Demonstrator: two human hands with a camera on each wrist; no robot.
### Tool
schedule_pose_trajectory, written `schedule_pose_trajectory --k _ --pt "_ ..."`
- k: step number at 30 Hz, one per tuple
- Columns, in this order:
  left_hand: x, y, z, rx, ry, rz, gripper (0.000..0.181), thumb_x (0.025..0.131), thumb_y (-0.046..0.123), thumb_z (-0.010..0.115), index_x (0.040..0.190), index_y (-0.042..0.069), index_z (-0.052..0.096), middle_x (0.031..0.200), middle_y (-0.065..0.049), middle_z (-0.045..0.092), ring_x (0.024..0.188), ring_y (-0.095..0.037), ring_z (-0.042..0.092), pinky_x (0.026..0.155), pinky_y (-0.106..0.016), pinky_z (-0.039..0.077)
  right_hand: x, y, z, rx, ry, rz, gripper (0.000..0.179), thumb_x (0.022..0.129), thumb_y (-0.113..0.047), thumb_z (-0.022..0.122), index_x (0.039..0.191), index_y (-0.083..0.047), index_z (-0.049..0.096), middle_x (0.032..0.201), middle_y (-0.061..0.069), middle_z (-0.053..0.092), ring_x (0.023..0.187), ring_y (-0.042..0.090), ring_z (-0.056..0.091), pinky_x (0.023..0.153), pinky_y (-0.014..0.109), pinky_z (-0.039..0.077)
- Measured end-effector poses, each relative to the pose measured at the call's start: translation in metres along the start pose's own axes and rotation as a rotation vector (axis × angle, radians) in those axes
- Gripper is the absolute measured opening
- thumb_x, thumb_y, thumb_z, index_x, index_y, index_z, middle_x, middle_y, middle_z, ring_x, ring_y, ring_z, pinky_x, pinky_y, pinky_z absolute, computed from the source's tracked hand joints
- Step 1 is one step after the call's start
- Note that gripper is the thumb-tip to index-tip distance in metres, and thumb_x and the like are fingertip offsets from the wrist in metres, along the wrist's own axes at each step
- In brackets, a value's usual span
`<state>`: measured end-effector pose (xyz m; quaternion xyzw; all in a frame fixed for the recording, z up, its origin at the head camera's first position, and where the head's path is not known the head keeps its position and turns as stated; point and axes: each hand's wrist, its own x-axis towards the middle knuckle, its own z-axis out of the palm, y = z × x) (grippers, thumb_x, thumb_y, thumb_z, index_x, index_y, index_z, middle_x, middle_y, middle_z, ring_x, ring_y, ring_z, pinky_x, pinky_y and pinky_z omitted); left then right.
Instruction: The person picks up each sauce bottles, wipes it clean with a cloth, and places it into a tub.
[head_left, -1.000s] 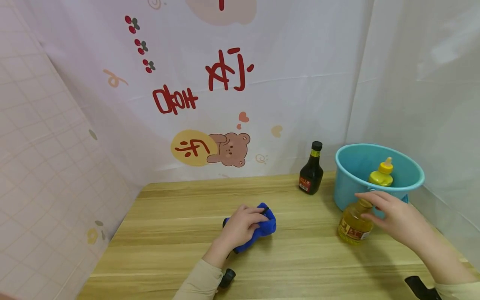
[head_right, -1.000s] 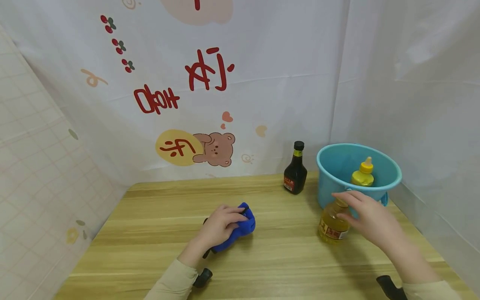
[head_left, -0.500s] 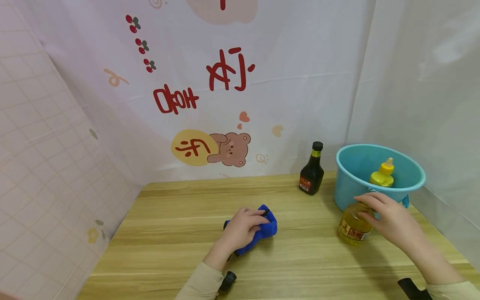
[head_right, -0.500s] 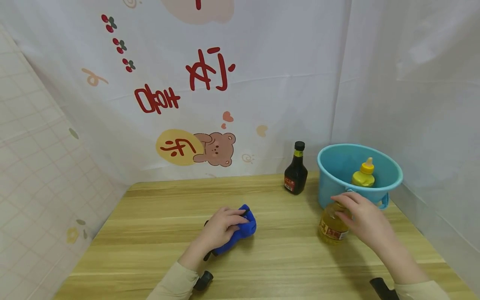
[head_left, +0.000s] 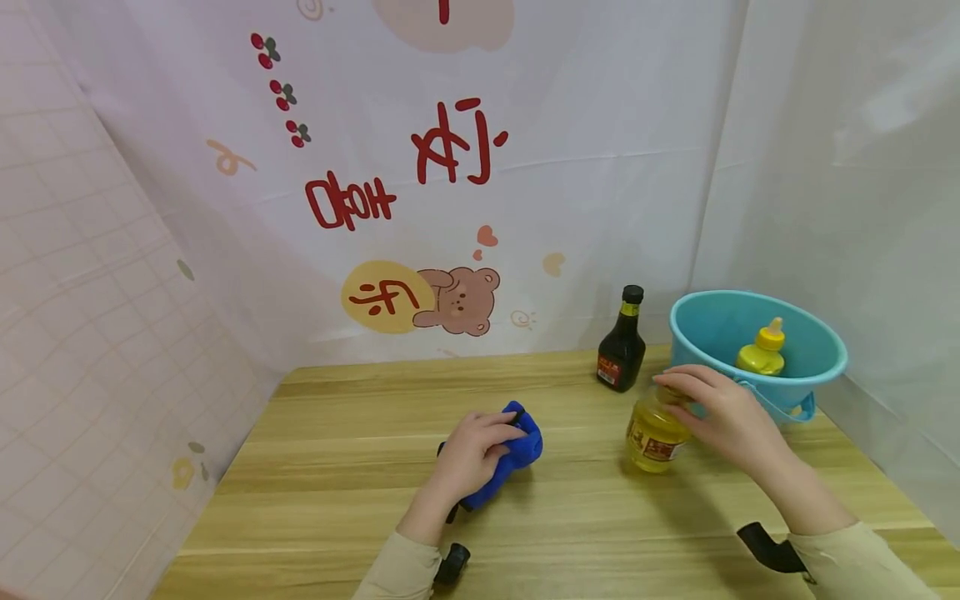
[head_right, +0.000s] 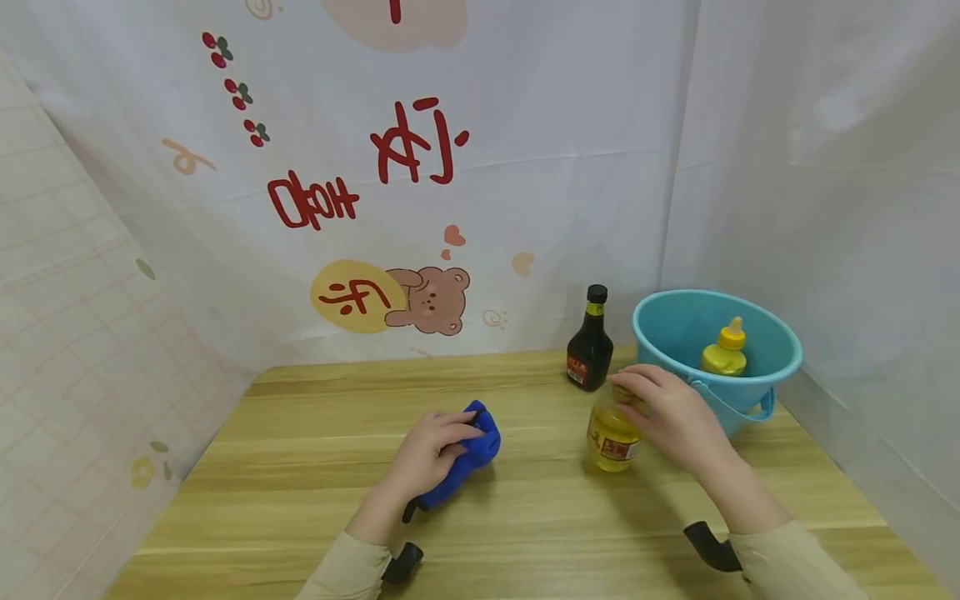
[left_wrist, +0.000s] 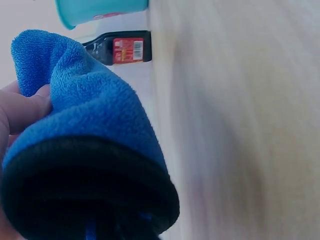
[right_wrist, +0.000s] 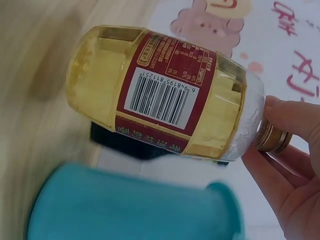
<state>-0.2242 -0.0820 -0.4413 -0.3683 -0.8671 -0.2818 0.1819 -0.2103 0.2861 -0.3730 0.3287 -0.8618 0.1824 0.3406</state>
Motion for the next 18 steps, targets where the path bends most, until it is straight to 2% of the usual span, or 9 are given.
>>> schedule_pose_trajectory --k 3,6,9,18 --pt "0.000 -0.001 -0.002 -0.021 0.044 -0.006 0.033 0.085 -0.005 0.072 0.111 0.015 0.076 0.128 -0.007 0.066 0.116 -0.030 0.059 0.091 -0.041 0.052 0.012 -0.008 0.012 0.030 -0.014 0.001 0.060 0.059 0.011 0.088 0.113 -0.008 0.071 0.110 0.004 0.067 0.093 0.022 0.066 0.089 0.009 0.042" --pt "-0.001 -0.003 -0.004 -0.028 0.071 -0.015 0.033 0.085 -0.006 0.072 0.110 0.016 0.076 0.129 -0.008 0.065 0.116 -0.030 0.059 0.092 -0.043 0.052 0.022 -0.016 0.027 0.064 -0.042 0.001 0.055 0.064 0.009 0.087 0.113 -0.008 0.071 0.111 0.005 0.067 0.095 0.021 0.066 0.081 0.025 0.054" --pt "-0.001 -0.004 -0.006 -0.036 0.089 -0.017 0.033 0.086 -0.006 0.072 0.110 0.015 0.076 0.129 -0.008 0.065 0.117 -0.031 0.059 0.093 -0.044 0.051 0.032 -0.022 0.042 0.097 -0.071 0.003 0.051 0.067 0.007 0.086 0.114 -0.006 0.071 0.112 0.007 0.066 0.096 0.024 0.066 0.076 0.040 0.057" --pt "-0.003 -0.008 -0.014 -0.062 0.141 -0.059 0.034 0.085 -0.009 0.071 0.109 0.015 0.077 0.126 -0.008 0.067 0.117 -0.031 0.060 0.094 -0.046 0.050 0.053 -0.039 0.080 0.188 -0.091 0.016 0.045 0.072 0.004 0.085 0.113 -0.008 0.072 0.110 0.006 0.067 0.094 0.022 0.066 0.077 0.040 0.058"
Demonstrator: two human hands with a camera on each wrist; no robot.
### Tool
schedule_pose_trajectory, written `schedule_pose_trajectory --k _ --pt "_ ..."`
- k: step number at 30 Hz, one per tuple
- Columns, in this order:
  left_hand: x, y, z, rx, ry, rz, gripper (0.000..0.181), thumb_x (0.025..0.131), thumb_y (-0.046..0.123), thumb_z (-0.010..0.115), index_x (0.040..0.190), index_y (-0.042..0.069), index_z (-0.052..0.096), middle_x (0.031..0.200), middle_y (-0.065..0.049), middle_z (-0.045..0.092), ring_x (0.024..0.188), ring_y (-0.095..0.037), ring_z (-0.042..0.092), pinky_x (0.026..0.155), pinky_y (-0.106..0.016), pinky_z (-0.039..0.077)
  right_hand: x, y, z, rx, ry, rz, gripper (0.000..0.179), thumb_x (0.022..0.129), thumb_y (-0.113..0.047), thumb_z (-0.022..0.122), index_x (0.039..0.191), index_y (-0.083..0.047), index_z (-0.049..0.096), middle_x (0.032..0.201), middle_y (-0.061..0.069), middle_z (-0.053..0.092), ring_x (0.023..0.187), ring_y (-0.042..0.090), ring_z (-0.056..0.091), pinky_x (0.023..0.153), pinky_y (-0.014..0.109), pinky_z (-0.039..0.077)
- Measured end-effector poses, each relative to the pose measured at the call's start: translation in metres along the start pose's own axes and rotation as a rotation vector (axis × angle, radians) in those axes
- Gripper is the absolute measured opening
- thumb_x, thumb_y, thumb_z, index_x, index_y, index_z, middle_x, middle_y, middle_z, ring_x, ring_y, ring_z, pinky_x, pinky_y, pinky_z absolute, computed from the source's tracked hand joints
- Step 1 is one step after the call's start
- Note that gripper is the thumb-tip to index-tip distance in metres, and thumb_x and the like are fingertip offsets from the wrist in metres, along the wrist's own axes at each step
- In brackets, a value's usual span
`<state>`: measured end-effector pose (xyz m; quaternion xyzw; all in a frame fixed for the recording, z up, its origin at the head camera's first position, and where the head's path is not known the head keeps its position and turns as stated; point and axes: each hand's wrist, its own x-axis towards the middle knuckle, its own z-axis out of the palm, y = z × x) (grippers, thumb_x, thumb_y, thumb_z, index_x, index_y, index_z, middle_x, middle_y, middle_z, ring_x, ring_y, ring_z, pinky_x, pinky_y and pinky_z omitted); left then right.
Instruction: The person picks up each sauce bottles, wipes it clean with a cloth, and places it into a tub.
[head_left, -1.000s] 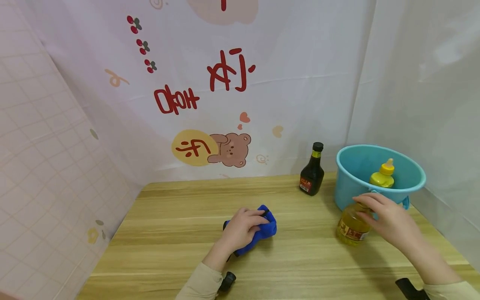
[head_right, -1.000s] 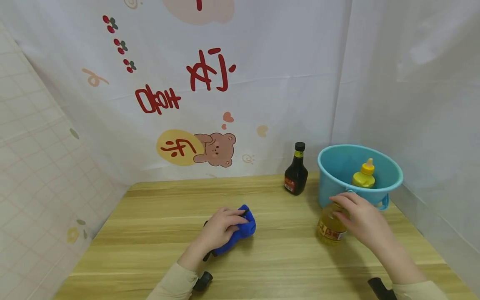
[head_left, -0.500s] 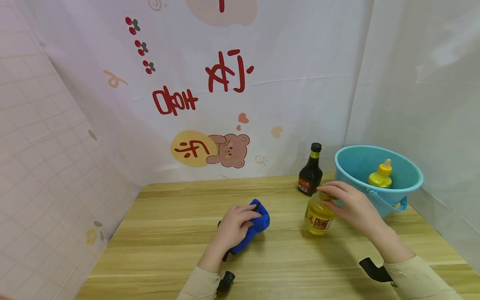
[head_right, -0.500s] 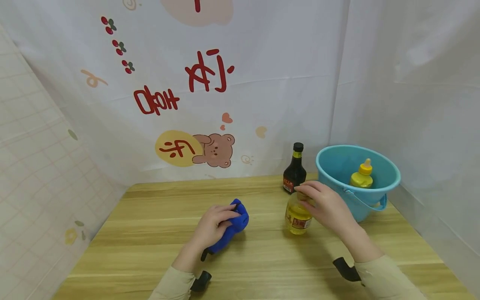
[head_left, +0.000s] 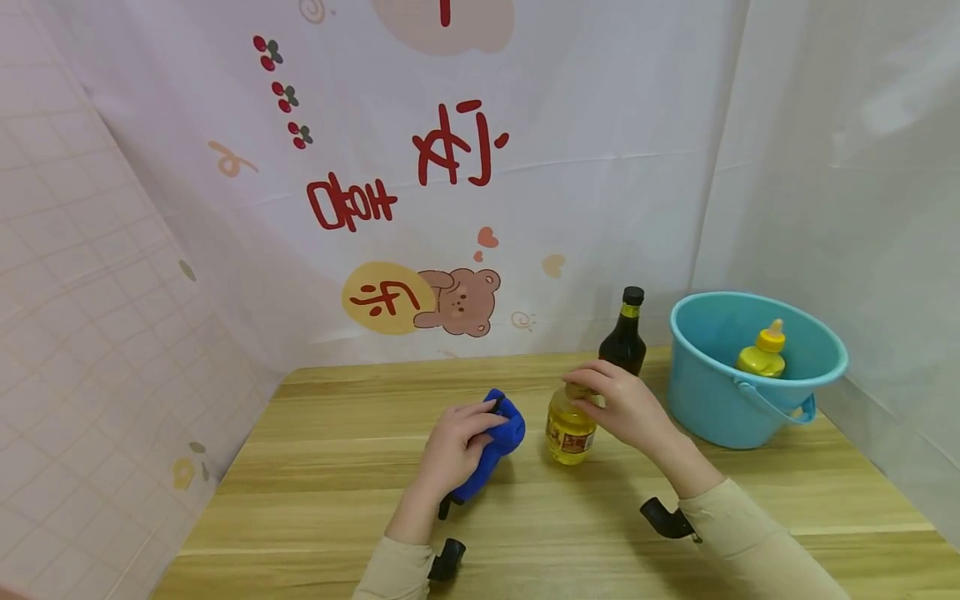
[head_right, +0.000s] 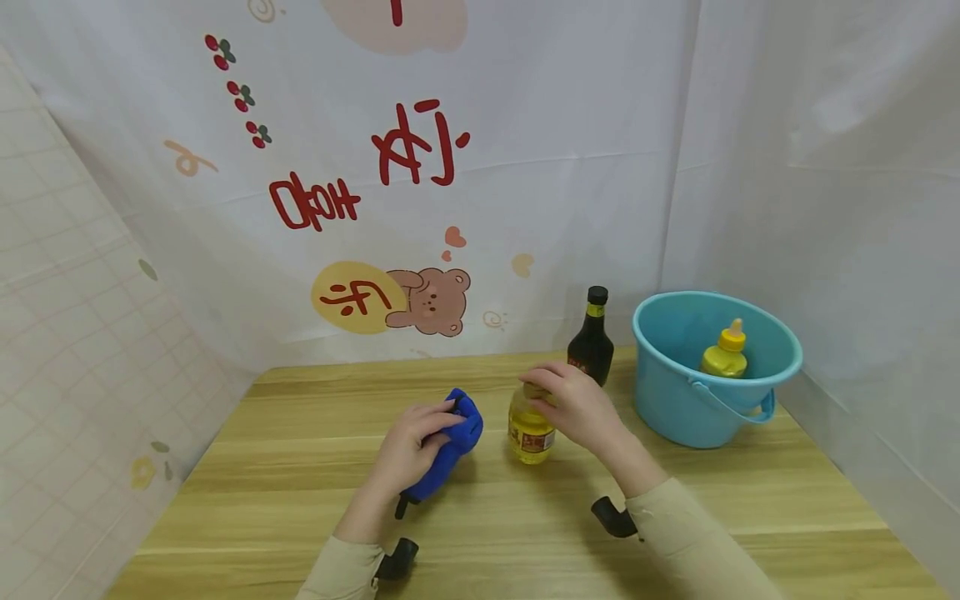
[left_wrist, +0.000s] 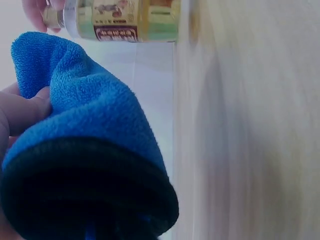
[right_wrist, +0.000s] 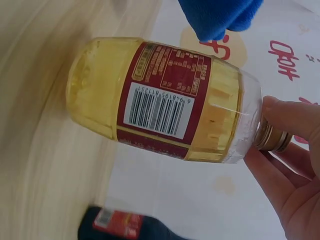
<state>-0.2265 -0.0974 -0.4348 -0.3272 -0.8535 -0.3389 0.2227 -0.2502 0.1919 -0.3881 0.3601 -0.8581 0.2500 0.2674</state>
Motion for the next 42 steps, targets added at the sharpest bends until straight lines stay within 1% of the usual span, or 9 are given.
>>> schedule_pose_trajectory --k 8,15,19,24,31,34,37,40,42 --pt "-0.001 -0.002 -0.005 -0.008 0.024 -0.013 0.035 0.084 -0.008 0.072 0.109 0.015 0.077 0.126 -0.008 0.067 0.115 -0.031 0.061 0.093 -0.047 0.050 0.012 -0.005 0.022 0.029 -0.021 0.005 0.042 0.075 0.003 0.084 0.114 -0.006 0.072 0.112 0.010 0.067 0.100 0.028 0.066 0.081 0.042 0.057" --pt "-0.001 -0.002 -0.009 -0.005 0.030 -0.036 0.033 0.086 -0.008 0.071 0.109 0.014 0.077 0.127 -0.010 0.066 0.113 -0.034 0.060 0.092 -0.048 0.050 0.020 -0.010 0.031 0.014 -0.051 0.006 0.040 0.079 -0.001 0.082 0.116 -0.007 0.071 0.114 0.011 0.067 0.102 0.029 0.065 0.084 0.043 0.056" --pt "-0.001 -0.004 -0.010 0.007 0.038 -0.036 0.033 0.086 -0.009 0.071 0.109 0.014 0.077 0.127 -0.010 0.066 0.111 -0.034 0.061 0.091 -0.048 0.051 0.024 -0.013 0.035 0.009 -0.066 -0.005 0.038 0.079 -0.002 0.082 0.115 -0.007 0.071 0.113 0.010 0.067 0.101 0.028 0.066 0.083 0.041 0.056" --pt "-0.002 -0.006 -0.010 0.005 0.045 -0.036 0.033 0.085 -0.008 0.071 0.109 0.014 0.077 0.126 -0.009 0.067 0.112 -0.033 0.061 0.092 -0.048 0.050 0.028 -0.016 0.043 0.001 -0.057 -0.018 0.037 0.079 -0.004 0.083 0.114 -0.009 0.072 0.112 0.008 0.067 0.097 0.026 0.066 0.080 0.039 0.057" --pt "-0.002 -0.006 -0.009 -0.003 0.050 -0.042 0.033 0.085 -0.008 0.071 0.108 0.014 0.077 0.125 -0.009 0.067 0.111 -0.033 0.061 0.091 -0.048 0.050 0.030 -0.019 0.048 -0.002 -0.025 -0.005 0.037 0.078 -0.008 0.084 0.113 -0.009 0.073 0.111 0.008 0.068 0.097 0.026 0.066 0.080 0.041 0.056" --pt "-0.002 -0.007 -0.008 -0.006 0.048 -0.047 0.033 0.085 -0.008 0.071 0.108 0.014 0.077 0.126 -0.009 0.067 0.111 -0.034 0.061 0.092 -0.048 0.050 0.030 -0.019 0.048 0.040 -0.012 0.009 0.037 0.079 -0.008 0.084 0.114 -0.008 0.072 0.112 0.009 0.068 0.098 0.026 0.066 0.081 0.041 0.056" --pt "-0.001 -0.007 -0.009 -0.006 0.051 -0.045 0.032 0.085 -0.008 0.071 0.108 0.014 0.077 0.125 -0.010 0.067 0.111 -0.034 0.061 0.092 -0.049 0.050 0.027 -0.017 0.049 0.097 -0.008 0.045 0.039 0.081 -0.009 0.083 0.117 -0.006 0.070 0.115 0.009 0.067 0.103 0.027 0.065 0.086 0.043 0.055" --pt "0.000 -0.007 -0.009 0.004 0.057 -0.029 0.032 0.085 -0.008 0.071 0.108 0.013 0.077 0.125 -0.010 0.067 0.110 -0.034 0.062 0.091 -0.049 0.051 0.025 -0.014 0.049 0.152 -0.010 0.097 0.040 0.083 -0.010 0.081 0.121 -0.006 0.069 0.119 0.009 0.066 0.109 0.027 0.063 0.092 0.045 0.052" --pt "0.003 -0.007 -0.010 0.017 0.060 -0.011 0.032 0.085 -0.008 0.072 0.108 0.013 0.077 0.125 -0.010 0.067 0.109 -0.034 0.062 0.089 -0.048 0.051 0.023 -0.012 0.049 0.181 -0.006 0.126 0.041 0.084 -0.011 0.080 0.123 -0.007 0.068 0.121 0.008 0.066 0.111 0.027 0.062 0.093 0.046 0.051"
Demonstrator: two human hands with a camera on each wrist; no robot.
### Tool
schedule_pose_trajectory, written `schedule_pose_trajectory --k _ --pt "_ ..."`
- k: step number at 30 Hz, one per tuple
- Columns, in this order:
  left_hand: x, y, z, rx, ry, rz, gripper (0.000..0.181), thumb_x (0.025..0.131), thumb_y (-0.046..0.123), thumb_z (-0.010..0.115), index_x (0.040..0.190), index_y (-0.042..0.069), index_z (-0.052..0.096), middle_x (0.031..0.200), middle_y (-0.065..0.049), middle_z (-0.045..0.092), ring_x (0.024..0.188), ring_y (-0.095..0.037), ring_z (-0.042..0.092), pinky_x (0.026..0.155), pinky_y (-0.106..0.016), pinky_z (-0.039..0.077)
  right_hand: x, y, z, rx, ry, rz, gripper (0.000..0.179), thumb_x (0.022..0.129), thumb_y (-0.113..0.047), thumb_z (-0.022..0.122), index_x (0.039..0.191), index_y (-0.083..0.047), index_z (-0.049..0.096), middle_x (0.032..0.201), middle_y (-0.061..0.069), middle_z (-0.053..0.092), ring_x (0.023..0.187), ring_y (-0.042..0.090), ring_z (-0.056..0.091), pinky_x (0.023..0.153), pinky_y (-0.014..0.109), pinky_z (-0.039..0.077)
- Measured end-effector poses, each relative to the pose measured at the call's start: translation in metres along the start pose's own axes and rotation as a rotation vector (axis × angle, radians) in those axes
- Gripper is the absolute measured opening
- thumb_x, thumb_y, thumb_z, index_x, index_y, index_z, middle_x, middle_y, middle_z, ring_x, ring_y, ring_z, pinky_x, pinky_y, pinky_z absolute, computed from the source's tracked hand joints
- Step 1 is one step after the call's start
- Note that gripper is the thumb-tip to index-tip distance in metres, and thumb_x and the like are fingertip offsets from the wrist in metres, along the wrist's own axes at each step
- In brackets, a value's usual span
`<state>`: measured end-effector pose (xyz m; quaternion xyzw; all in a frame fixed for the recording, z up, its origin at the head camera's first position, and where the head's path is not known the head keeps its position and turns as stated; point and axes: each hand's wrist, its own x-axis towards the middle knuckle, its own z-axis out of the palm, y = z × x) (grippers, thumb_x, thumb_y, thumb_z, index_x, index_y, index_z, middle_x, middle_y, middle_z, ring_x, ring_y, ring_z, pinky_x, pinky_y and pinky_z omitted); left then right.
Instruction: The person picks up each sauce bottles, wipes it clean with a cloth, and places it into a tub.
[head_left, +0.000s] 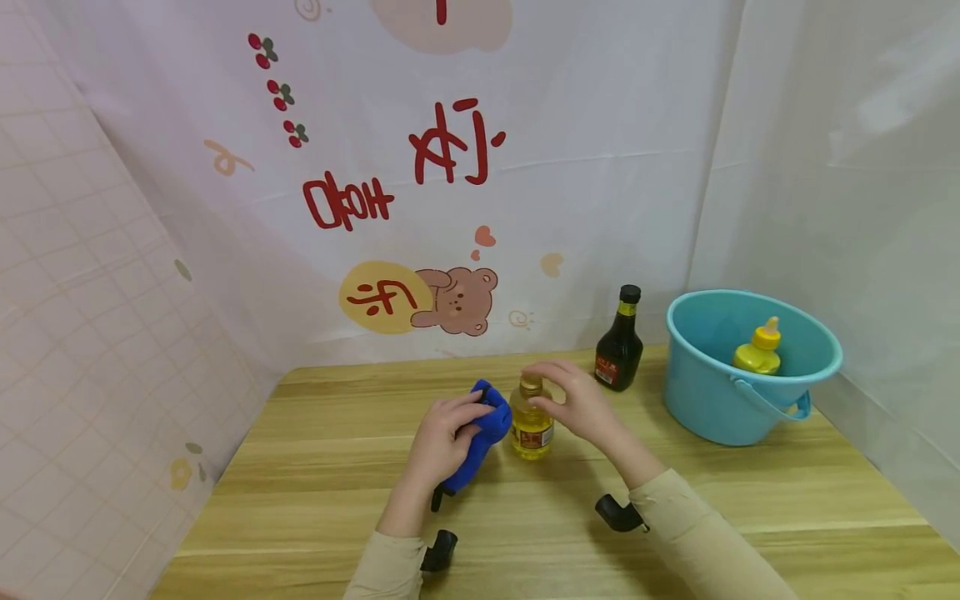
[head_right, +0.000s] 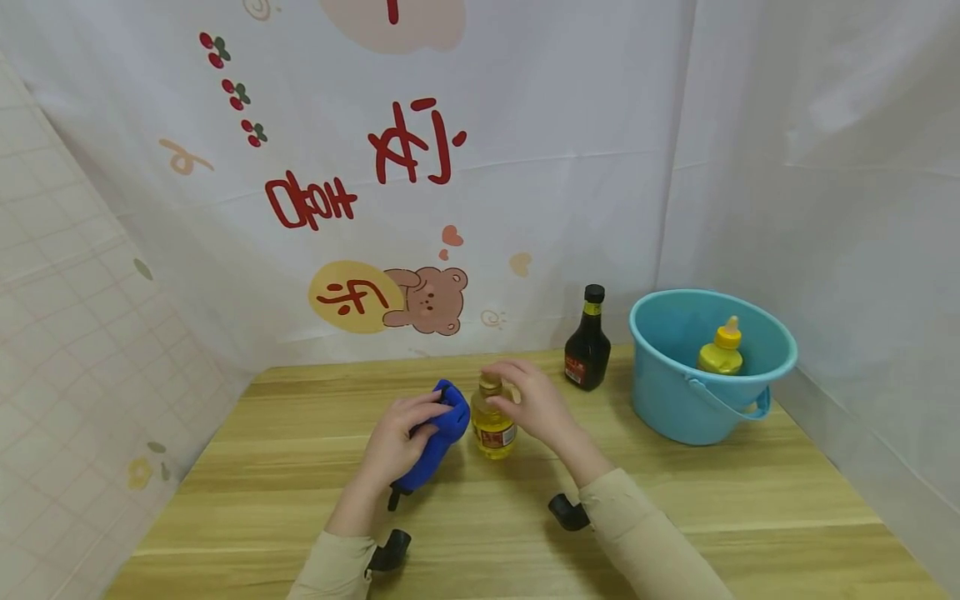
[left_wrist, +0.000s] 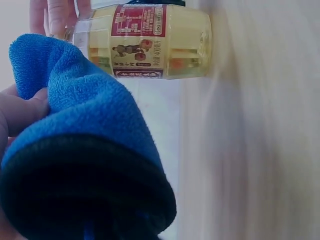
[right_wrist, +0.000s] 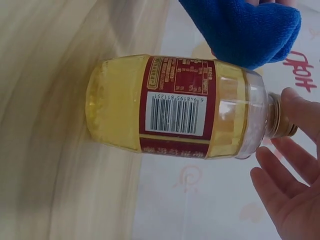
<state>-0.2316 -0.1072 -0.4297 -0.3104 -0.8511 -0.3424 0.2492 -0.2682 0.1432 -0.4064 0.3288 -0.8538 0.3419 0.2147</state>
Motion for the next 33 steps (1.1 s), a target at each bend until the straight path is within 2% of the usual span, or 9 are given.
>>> schedule_pose_trajectory --k 6,12,20,28,33 --pt "0.011 0.002 -0.004 0.044 -0.008 0.056 0.031 0.085 -0.007 0.072 0.108 0.013 0.077 0.125 -0.012 0.067 0.109 -0.034 0.062 0.090 -0.049 0.051 -0.006 0.006 0.002 0.101 0.045 0.051 0.042 0.084 -0.008 0.079 0.125 -0.006 0.068 0.121 0.009 0.066 0.110 0.029 0.063 0.089 0.048 0.054" --pt "0.020 0.004 -0.008 0.073 -0.062 0.062 0.032 0.086 -0.006 0.071 0.110 0.015 0.076 0.128 -0.011 0.065 0.111 -0.035 0.060 0.093 -0.048 0.050 -0.012 0.013 0.006 0.209 0.070 0.137 0.039 0.086 -0.011 0.077 0.125 -0.010 0.068 0.121 0.006 0.066 0.112 0.027 0.062 0.091 0.050 0.052" --pt "0.030 0.006 -0.012 0.112 -0.112 0.121 0.029 0.088 -0.003 0.071 0.110 0.015 0.076 0.127 -0.008 0.066 0.114 -0.032 0.059 0.090 -0.045 0.051 -0.015 0.015 0.012 0.337 0.065 0.214 0.039 0.088 -0.007 0.075 0.126 -0.008 0.067 0.123 0.011 0.065 0.110 0.032 0.063 0.089 0.056 0.052" --pt "0.041 0.008 -0.016 0.142 -0.165 0.158 0.029 0.088 -0.002 0.071 0.111 0.016 0.076 0.127 -0.007 0.066 0.115 -0.031 0.059 0.089 -0.042 0.051 -0.012 0.011 0.014 0.287 0.071 0.254 0.035 0.087 -0.007 0.075 0.122 -0.008 0.068 0.119 0.010 0.067 0.104 0.030 0.065 0.082 0.044 0.057" --pt "0.045 0.009 -0.017 0.156 -0.183 0.147 0.028 0.089 0.000 0.071 0.110 0.017 0.077 0.128 -0.007 0.066 0.113 -0.031 0.059 0.089 -0.041 0.052 -0.011 0.012 0.014 0.278 0.070 0.259 0.035 0.087 -0.007 0.075 0.120 -0.008 0.068 0.117 0.010 0.068 0.103 0.029 0.066 0.081 0.043 0.058"
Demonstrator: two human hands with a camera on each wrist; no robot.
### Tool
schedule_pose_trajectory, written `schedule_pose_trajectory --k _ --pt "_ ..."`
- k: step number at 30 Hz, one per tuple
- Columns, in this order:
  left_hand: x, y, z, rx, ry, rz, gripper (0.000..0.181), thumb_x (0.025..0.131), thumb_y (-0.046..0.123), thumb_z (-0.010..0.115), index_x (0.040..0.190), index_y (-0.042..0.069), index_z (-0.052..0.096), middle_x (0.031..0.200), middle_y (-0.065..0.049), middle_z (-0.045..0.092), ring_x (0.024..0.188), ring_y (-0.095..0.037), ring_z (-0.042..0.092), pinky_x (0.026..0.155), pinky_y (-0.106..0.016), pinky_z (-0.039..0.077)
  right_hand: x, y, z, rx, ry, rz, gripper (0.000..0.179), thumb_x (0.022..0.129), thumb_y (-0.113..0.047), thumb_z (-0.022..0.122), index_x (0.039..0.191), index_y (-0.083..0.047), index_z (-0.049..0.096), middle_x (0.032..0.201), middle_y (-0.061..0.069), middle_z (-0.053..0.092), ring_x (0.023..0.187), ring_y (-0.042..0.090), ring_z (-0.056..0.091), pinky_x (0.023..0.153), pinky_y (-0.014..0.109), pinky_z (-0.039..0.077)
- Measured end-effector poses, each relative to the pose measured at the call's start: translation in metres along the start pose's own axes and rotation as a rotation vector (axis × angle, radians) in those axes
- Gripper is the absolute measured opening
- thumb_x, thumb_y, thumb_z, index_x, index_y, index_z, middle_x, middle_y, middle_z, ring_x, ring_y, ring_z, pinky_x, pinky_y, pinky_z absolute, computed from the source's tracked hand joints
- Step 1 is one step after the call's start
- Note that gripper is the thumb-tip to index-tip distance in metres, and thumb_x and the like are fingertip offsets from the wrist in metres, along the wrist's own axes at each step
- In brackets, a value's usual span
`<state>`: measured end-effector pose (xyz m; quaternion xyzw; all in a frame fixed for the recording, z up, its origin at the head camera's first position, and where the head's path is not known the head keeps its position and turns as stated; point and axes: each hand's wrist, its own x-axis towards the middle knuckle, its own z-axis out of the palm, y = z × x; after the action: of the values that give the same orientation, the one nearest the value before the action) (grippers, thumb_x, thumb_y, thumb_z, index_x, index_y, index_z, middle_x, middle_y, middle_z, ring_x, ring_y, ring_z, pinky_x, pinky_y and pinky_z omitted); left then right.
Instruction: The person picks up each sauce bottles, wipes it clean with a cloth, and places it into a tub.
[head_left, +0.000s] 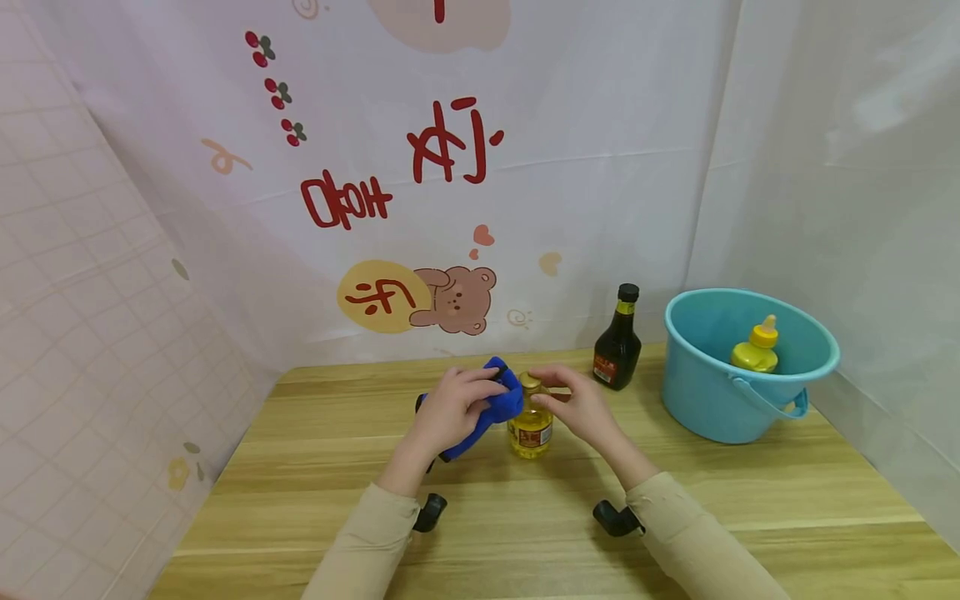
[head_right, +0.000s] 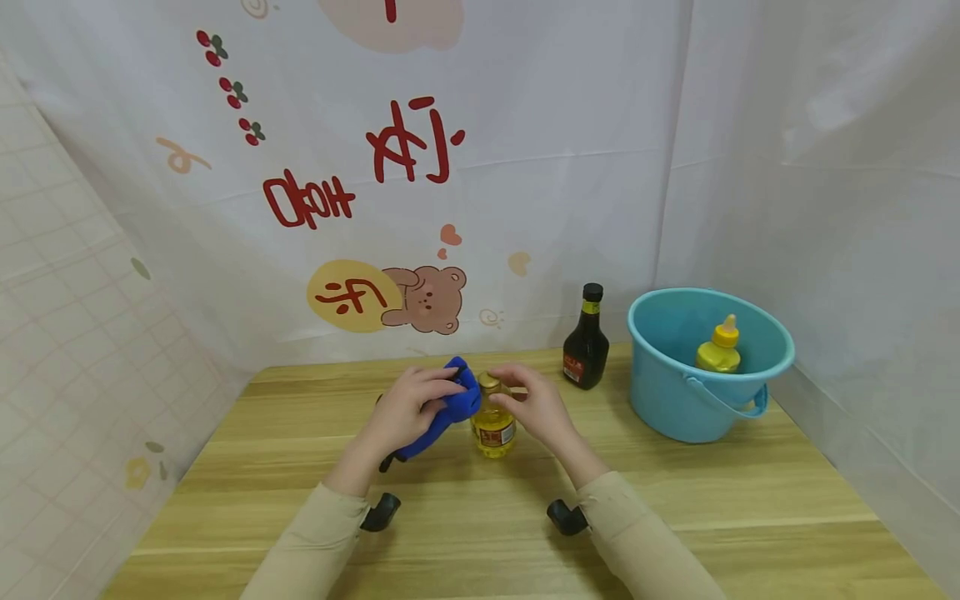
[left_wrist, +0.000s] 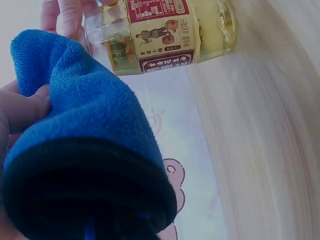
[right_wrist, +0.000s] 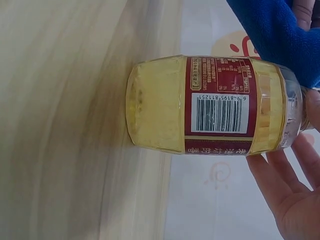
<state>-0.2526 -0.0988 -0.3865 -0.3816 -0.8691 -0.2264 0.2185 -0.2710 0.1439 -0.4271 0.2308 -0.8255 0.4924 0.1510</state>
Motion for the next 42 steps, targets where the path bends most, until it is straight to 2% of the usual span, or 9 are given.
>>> schedule_pose_trajectory --k 9,16,25,42 --pt "0.003 -0.002 0.007 -0.023 -0.022 0.000 0.028 0.089 0.000 0.071 0.109 0.017 0.078 0.127 -0.006 0.066 0.111 -0.031 0.059 0.089 -0.042 0.053 0.000 -0.002 0.000 -0.006 0.002 0.004 0.033 0.086 -0.009 0.076 0.119 -0.011 0.069 0.115 0.008 0.069 0.103 0.027 0.067 0.081 0.042 0.058" --pt "0.002 -0.001 0.009 -0.025 -0.058 -0.003 0.028 0.090 0.001 0.070 0.110 0.019 0.077 0.130 -0.005 0.065 0.116 -0.032 0.057 0.094 -0.044 0.050 0.000 -0.002 0.000 0.001 0.001 0.005 0.032 0.087 -0.008 0.075 0.118 -0.010 0.069 0.115 0.008 0.069 0.103 0.027 0.067 0.081 0.042 0.057" --pt "-0.006 0.000 0.010 -0.041 -0.072 0.009 0.028 0.089 -0.001 0.071 0.108 0.019 0.078 0.129 -0.006 0.065 0.114 -0.031 0.057 0.092 -0.044 0.052 0.000 -0.001 0.001 -0.002 0.001 0.000 0.031 0.086 -0.007 0.076 0.116 -0.011 0.069 0.113 0.008 0.070 0.102 0.028 0.067 0.080 0.042 0.058" --pt "-0.024 -0.003 0.024 -0.065 0.046 0.047 0.030 0.087 -0.003 0.072 0.110 0.016 0.078 0.132 -0.010 0.063 0.112 -0.032 0.058 0.094 -0.046 0.050 -0.001 -0.003 0.000 0.007 -0.005 -0.004 0.032 0.087 -0.011 0.076 0.118 -0.010 0.069 0.113 0.008 0.070 0.102 0.028 0.067 0.081 0.040 0.058"
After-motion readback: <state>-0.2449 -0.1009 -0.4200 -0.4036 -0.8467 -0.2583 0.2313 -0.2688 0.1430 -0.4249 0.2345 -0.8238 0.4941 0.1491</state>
